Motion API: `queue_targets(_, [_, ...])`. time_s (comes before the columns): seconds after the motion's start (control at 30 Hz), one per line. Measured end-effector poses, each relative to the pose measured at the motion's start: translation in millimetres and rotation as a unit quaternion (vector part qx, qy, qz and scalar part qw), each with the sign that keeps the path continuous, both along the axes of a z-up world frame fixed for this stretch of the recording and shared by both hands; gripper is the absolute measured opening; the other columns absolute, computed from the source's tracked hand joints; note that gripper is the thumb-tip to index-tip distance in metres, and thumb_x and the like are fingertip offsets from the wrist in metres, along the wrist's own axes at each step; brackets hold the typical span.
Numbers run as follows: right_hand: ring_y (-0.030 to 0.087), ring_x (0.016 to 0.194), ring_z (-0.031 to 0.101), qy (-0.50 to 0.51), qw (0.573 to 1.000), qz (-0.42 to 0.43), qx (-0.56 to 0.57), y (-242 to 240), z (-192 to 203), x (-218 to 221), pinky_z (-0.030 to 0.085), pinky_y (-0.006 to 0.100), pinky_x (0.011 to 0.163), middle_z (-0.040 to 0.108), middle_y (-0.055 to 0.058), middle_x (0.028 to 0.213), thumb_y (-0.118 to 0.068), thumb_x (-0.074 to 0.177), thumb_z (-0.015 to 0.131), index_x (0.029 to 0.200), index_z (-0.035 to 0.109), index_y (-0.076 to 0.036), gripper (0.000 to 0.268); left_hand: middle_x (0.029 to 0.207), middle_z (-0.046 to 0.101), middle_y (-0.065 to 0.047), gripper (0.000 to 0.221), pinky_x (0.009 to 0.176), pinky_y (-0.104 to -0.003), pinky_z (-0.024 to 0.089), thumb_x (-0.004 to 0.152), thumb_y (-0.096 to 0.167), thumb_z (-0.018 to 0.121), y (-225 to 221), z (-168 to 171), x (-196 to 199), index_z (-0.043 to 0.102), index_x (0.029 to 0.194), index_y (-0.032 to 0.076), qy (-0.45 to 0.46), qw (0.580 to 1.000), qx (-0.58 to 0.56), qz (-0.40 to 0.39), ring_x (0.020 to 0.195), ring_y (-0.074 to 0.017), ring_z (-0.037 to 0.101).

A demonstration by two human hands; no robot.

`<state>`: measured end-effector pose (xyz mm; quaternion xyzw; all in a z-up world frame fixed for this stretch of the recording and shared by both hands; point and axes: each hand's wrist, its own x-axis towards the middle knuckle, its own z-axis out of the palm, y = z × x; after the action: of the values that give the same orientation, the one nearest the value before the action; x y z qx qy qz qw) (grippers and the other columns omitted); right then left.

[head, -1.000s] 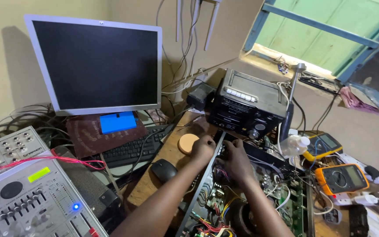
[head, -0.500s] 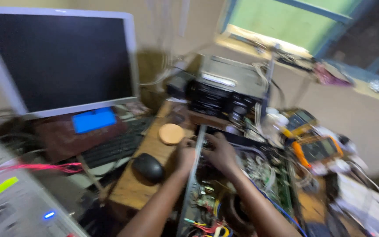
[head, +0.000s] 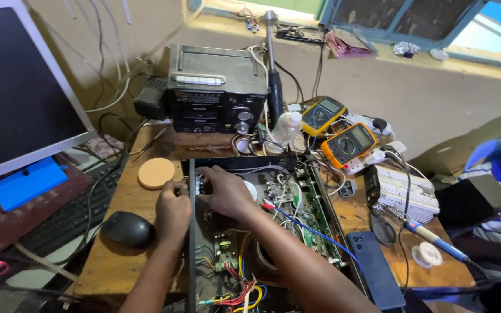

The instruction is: Connecting internal wiring and testing components within an electronic amplifier chassis.

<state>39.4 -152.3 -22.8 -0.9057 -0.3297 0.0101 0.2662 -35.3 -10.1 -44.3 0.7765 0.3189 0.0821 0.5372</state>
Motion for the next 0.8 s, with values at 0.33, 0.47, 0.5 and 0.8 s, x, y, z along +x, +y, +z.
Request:
queue_targets(0.33, [0.04, 0.112, 0.072, 0.006, 0.997, -0.002, 0.071, -2, -7, 4, 0.058, 0.051, 0.097, 0.071, 0.01, 0.111, -0.035, 0.082, 0.086, 0.145, 0.06, -0.022, 0.07, 0.12, 0.077, -0.024, 0.021, 0.107, -0.059, 0.053, 0.103, 0.019, 0.062, 32, -65, 39, 0.073, 0.116, 0.008, -0.05, 0.996, 0.044, -0.062, 0.125, -0.0447, 0.069])
queue_targets(0.47, [0.048, 0.116, 0.067, -0.012, 0.992, 0.004, 0.127, 2, -1, 4, 0.053, 0.056, 0.105, 0.066, 0.018, 0.114, -0.027, 0.073, 0.095, 0.142, 0.059, -0.014, 0.079, 0.114, 0.077, -0.025, 0.021, 0.105, -0.059, 0.054, 0.098, 0.018, 0.062, 30, -51, 31, 0.072, 0.113, 0.007, -0.053, 0.996, 0.035, -0.062, 0.123, -0.0464, 0.07])
queue_targets(0.5, [0.051, 0.117, 0.065, -0.029, 0.99, -0.004, 0.14, 3, 0, 3, 0.052, 0.059, 0.107, 0.063, 0.021, 0.117, -0.023, 0.069, 0.097, 0.136, 0.061, -0.013, 0.078, 0.114, 0.077, -0.024, 0.02, 0.106, -0.058, 0.054, 0.097, 0.019, 0.059, 27, -38, 23, 0.071, 0.109, 0.008, -0.045, 0.996, 0.025, -0.069, 0.123, -0.0457, 0.069])
queue_targets(0.8, [0.047, 0.097, 0.077, 0.029, 0.995, -0.076, -0.057, 12, 11, -9, 0.059, 0.059, 0.088, 0.081, 0.016, 0.094, -0.053, 0.101, 0.063, 0.149, 0.057, -0.026, 0.055, 0.115, 0.076, -0.02, 0.012, 0.103, -0.056, 0.055, 0.1, 0.017, 0.059, 26, -5, 5, 0.067, 0.103, 0.009, -0.063, 0.994, 0.029, -0.081, 0.122, -0.0424, 0.07])
